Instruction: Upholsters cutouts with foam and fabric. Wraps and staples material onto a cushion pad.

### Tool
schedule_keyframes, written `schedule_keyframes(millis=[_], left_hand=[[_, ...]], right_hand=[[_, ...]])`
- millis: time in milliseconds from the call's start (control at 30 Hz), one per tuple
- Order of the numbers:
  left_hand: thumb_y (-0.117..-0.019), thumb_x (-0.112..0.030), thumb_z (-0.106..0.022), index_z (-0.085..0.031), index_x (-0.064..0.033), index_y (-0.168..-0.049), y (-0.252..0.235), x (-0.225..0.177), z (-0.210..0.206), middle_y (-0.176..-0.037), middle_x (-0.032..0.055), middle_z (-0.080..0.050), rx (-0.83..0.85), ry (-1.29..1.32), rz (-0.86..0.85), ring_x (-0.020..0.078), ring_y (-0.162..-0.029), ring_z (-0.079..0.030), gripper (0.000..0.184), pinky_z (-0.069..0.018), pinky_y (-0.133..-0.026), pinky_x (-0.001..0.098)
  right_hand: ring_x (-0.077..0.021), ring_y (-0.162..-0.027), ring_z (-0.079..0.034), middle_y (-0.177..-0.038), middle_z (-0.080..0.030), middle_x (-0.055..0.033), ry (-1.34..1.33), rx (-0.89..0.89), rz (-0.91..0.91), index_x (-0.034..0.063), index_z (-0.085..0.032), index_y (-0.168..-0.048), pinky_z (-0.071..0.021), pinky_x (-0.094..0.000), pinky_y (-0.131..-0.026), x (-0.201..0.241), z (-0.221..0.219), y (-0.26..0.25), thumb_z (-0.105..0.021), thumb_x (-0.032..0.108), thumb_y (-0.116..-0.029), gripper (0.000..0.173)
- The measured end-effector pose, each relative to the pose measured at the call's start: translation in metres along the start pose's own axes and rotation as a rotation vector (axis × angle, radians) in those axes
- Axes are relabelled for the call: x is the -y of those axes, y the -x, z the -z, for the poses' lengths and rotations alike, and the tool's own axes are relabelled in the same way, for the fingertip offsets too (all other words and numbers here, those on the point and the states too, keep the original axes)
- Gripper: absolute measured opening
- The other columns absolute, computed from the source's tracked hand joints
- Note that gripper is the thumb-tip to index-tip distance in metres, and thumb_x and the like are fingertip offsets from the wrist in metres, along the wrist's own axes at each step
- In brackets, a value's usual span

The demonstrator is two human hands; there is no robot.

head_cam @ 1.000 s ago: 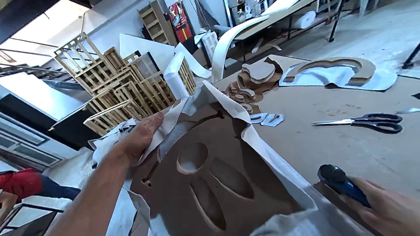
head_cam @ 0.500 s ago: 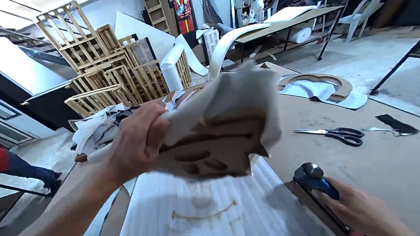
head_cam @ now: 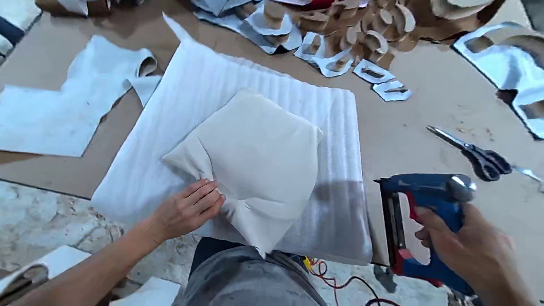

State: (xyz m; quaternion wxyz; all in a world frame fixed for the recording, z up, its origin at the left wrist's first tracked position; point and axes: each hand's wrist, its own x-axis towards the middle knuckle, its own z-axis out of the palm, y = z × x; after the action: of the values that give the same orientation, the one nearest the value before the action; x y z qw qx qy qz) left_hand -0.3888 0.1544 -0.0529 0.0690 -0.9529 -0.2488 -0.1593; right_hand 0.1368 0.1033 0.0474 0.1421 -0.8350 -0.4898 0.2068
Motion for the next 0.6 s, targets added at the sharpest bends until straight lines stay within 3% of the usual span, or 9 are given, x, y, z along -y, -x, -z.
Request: schedule_keyframes(millis=[67, 133, 200, 267, 433, 533, 600], left_hand=[[-0.0974, -0.016, -0.051, -0.072, -0.0105, -0.122, 0.003, -0.033, -0.005, -0.122, 0.0098, -0.071, 0.03, 0.128, 0.247, 0.0294, -0.129, -0.06, 0.032, -0.0377, -0.118, 0.0557], [-0.0967, -0.028, -0.049, -0.07, -0.0133, -0.124, -0.008, -0.071, -0.004, -0.125, 0.0072, -0.071, -0.045, 0.273, 0.447, 0.0258, -0.128, -0.06, 0.038, -0.04, -0.116, 0.0538], [-0.0948, -0.033, -0.052, -0.067, -0.0129, -0.131, -0.029, -0.102, -0.007, -0.135, 0.0071, -0.067, -0.103, 0.354, 0.575, 0.0249, -0.131, -0.059, 0.044, -0.0437, -0.113, 0.0509], [-0.0962, -0.036, -0.051, -0.063, -0.0119, -0.138, -0.047, -0.124, -0.02, -0.144, 0.0071, -0.062, -0.143, 0.357, 0.658, 0.0236, -0.136, -0.056, 0.05, -0.0419, -0.115, 0.0482], [-0.1046, -0.018, -0.05, -0.061, -0.0031, -0.139, -0.046, -0.145, -0.052, -0.145, 0.0121, -0.061, -0.2, 0.228, 0.649, 0.0262, -0.138, -0.055, 0.039, -0.0404, -0.118, 0.041], [-0.1057, -0.02, -0.046, -0.061, -0.0027, -0.14, -0.042, -0.147, -0.057, -0.146, 0.0115, -0.06, -0.195, 0.19, 0.639, 0.0249, -0.139, -0.054, 0.041, -0.0386, -0.118, 0.0386], [-0.1055, -0.023, -0.043, -0.059, -0.0022, -0.142, -0.041, -0.147, -0.06, -0.148, 0.0117, -0.059, -0.193, 0.191, 0.644, 0.0246, -0.14, -0.052, 0.045, -0.0358, -0.119, 0.0384]], right_hand=[[-0.0182, -0.061, -0.067, -0.092, -0.065, -0.0144, -0.067, 0.032, 0.059, -0.0051, -0.041, -0.142, -0.0602, -0.0423, -0.057, 0.04, 0.019, 0.022, -0.052, 0.028, -0.1013, 0.054], [-0.0087, -0.062, -0.066, -0.097, -0.063, -0.0077, -0.153, 0.098, 0.125, -0.0097, -0.034, -0.141, -0.0614, -0.0317, -0.057, 0.088, 0.032, 0.043, -0.049, 0.016, -0.1014, 0.05], [-0.0093, -0.064, -0.067, -0.099, -0.065, -0.0061, -0.165, 0.217, 0.162, -0.0095, -0.035, -0.138, -0.0624, -0.0324, -0.058, 0.135, 0.036, 0.056, -0.05, 0.011, -0.0998, 0.046], [-0.0135, -0.063, -0.069, -0.097, -0.068, -0.0069, -0.097, 0.368, 0.172, -0.0058, -0.042, -0.136, -0.063, -0.0353, -0.057, 0.184, 0.029, 0.062, -0.054, 0.013, -0.099, 0.043], [-0.0176, -0.054, -0.069, -0.082, -0.073, -0.0009, 0.059, 0.653, 0.055, 0.0195, -0.057, -0.117, -0.061, -0.0344, -0.047, 0.258, -0.04, 0.053, -0.059, 0.034, -0.0935, 0.027], [-0.0199, -0.054, -0.069, -0.081, -0.071, -0.0068, 0.15, 0.75, -0.087, 0.0162, -0.054, -0.118, -0.0614, -0.0331, -0.05, 0.289, -0.07, 0.046, -0.056, 0.027, -0.1042, 0.017], [-0.0216, -0.053, -0.068, -0.08, -0.071, -0.0096, 0.221, 0.75, -0.159, 0.0141, -0.054, -0.118, -0.0608, -0.033, -0.048, 0.305, -0.083, 0.042, -0.055, 0.025, -0.1068, 0.016]])
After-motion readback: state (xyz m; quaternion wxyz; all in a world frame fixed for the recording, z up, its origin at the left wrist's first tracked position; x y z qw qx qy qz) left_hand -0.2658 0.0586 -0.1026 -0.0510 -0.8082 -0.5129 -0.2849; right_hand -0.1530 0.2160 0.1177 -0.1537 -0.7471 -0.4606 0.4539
